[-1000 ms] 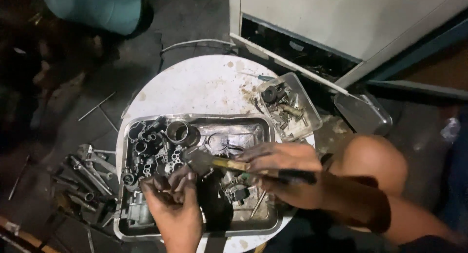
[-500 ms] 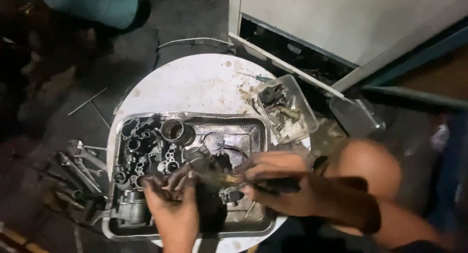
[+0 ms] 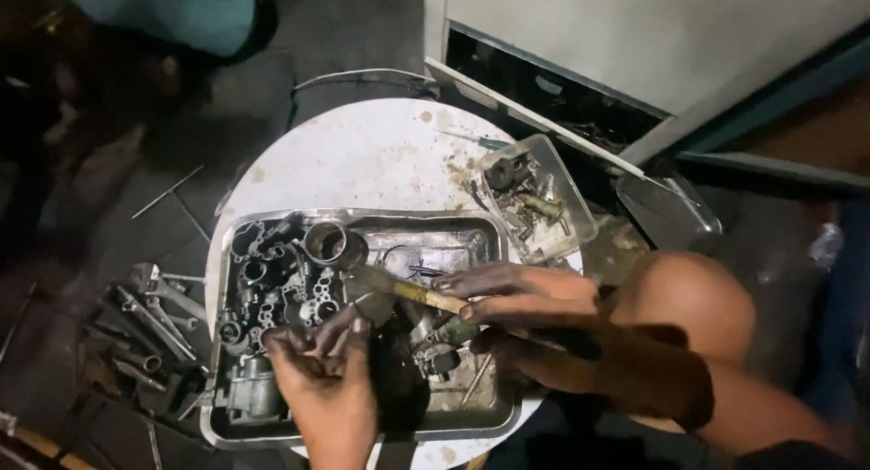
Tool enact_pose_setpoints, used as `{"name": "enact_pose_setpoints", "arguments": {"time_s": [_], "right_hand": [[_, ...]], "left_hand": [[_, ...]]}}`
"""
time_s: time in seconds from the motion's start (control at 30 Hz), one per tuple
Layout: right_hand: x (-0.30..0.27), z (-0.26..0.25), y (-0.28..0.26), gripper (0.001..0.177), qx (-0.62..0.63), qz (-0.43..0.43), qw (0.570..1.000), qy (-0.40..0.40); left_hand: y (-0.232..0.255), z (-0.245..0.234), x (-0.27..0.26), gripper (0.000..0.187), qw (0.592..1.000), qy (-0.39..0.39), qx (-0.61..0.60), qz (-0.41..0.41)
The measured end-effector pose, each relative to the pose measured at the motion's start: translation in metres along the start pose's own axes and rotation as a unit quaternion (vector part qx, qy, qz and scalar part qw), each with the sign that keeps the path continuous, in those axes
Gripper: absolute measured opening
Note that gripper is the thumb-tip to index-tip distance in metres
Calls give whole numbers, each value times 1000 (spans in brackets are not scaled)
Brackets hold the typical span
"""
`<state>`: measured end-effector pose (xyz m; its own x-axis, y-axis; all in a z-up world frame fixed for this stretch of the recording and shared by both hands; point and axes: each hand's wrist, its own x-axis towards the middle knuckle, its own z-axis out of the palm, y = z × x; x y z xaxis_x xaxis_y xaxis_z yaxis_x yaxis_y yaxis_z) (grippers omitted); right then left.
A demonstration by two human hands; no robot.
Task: The person cleans a disassembled engine component using a brush, scrubbing various surfaces and crevices. The person holds the part with one hand and scrubs with the other, rotating the component to access different areas.
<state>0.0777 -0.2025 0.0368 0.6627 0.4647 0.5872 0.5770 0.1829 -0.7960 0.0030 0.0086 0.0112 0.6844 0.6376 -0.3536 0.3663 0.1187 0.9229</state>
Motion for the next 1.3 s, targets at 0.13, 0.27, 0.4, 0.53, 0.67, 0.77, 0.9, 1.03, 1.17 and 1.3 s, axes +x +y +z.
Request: {"name": "enact_pose_setpoints", "arguments": {"time_s": [0.13, 0.27, 0.4, 0.53, 0.67, 0.77, 0.9, 1.03, 1.17, 1.3], "right_hand": [[11, 3, -5, 18, -40, 28, 997, -57], [14, -4, -6, 11, -113, 16, 992, -46], [-16, -6, 31, 49, 176, -29, 984, -27], [11, -4, 1, 14, 24, 96, 995, -22], [19, -1, -4, 17, 19, 58, 997, 52], [31, -4, -10, 7, -98, 48, 993, -45], [22, -13, 3, 21, -114, 21, 992, 39], [19, -14, -3, 4, -65, 146, 986, 47], [34, -19, -8, 15, -156, 259, 950, 78], [22, -22, 4, 14, -114, 162, 975, 102]], "left_hand": [[-7, 4, 1, 40, 991, -49, -118, 40], [5, 6, -2, 42, 997, -25, -67, -5], [6, 4, -2, 46, 996, -30, -78, 9], [-4, 5, 1, 32, 994, -53, -79, 53], [-13, 2, 7, 21, 991, -58, -41, 110], [-3, 2, -2, 25, 993, -78, -52, 72], [-28, 6, 12, 29, 988, -74, -57, 119], [-15, -1, -3, 18, 987, -101, -36, 123], [-28, 6, 8, 18, 983, -99, -77, 133], [-6, 4, 0, 33, 993, -111, -10, 43]]}}
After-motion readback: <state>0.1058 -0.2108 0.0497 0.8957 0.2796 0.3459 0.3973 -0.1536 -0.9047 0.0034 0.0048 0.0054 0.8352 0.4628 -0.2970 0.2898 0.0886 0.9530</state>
